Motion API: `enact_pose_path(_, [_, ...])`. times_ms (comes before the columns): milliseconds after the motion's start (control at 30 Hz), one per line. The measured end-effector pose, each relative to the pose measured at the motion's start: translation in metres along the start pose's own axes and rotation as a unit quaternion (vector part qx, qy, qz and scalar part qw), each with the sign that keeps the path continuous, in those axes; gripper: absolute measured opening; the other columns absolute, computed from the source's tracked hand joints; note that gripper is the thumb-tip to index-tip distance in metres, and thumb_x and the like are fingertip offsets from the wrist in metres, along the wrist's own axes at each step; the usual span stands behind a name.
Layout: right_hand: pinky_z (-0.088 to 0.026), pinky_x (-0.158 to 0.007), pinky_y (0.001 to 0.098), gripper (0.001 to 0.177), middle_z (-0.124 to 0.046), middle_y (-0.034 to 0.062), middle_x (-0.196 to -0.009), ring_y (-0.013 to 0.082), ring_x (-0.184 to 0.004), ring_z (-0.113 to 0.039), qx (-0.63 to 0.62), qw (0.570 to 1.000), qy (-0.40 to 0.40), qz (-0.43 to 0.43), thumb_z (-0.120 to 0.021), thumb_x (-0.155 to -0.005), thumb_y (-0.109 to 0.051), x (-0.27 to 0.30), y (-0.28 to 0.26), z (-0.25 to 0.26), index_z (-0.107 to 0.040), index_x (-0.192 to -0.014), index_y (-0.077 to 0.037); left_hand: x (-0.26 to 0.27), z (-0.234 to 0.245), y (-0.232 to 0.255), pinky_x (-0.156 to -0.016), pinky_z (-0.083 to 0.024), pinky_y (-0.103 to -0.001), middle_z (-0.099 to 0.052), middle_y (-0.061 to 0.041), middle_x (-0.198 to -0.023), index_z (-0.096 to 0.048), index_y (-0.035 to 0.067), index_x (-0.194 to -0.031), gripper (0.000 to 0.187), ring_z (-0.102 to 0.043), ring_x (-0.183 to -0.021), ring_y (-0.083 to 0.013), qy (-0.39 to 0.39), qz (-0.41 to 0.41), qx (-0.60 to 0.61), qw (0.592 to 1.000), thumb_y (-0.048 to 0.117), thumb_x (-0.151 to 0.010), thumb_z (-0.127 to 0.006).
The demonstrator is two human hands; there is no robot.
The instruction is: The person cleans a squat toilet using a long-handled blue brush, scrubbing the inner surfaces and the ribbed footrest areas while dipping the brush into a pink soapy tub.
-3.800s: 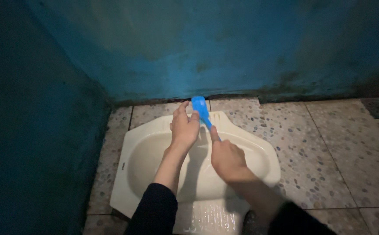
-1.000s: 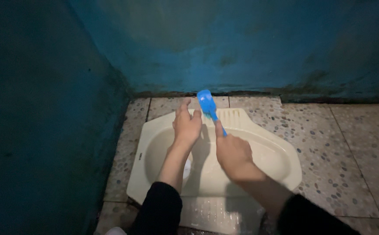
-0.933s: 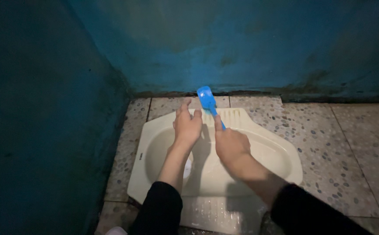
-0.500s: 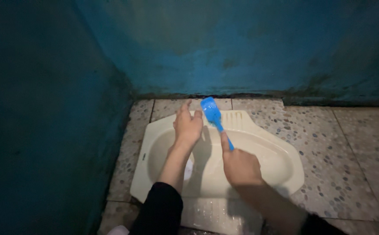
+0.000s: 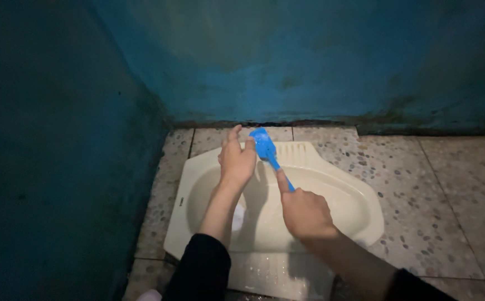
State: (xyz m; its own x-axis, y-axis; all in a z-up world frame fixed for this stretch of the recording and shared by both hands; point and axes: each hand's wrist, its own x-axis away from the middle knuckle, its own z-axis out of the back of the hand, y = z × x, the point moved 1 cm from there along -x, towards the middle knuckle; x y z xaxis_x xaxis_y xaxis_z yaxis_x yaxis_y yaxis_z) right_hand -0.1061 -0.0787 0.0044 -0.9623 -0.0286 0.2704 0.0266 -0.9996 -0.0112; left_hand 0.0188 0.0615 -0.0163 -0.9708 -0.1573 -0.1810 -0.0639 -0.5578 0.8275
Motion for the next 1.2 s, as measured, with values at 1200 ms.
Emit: enact_pose_path(1200, [-0.063, -0.082, 0.0440, 0.055, -0.077, 0.0120, -0.102, 0.0303, -0.088, -0.077, 0.167, 0.977, -0.082, 0.107, -0.049, -0.101, -0.030, -0.064, 0.092, 0.146, -0.043, -0.152, -0.047, 0.022, 0.043, -0.004, -0.111, -0.034, -0.053, -0.054, -0.023, -0.143, -0.050, 0.005, -0.145, 0.057, -0.049, -0.134, -0.0408, 0.024, -0.031, -0.039, 0.998, 0.025, -0.093, -0.062])
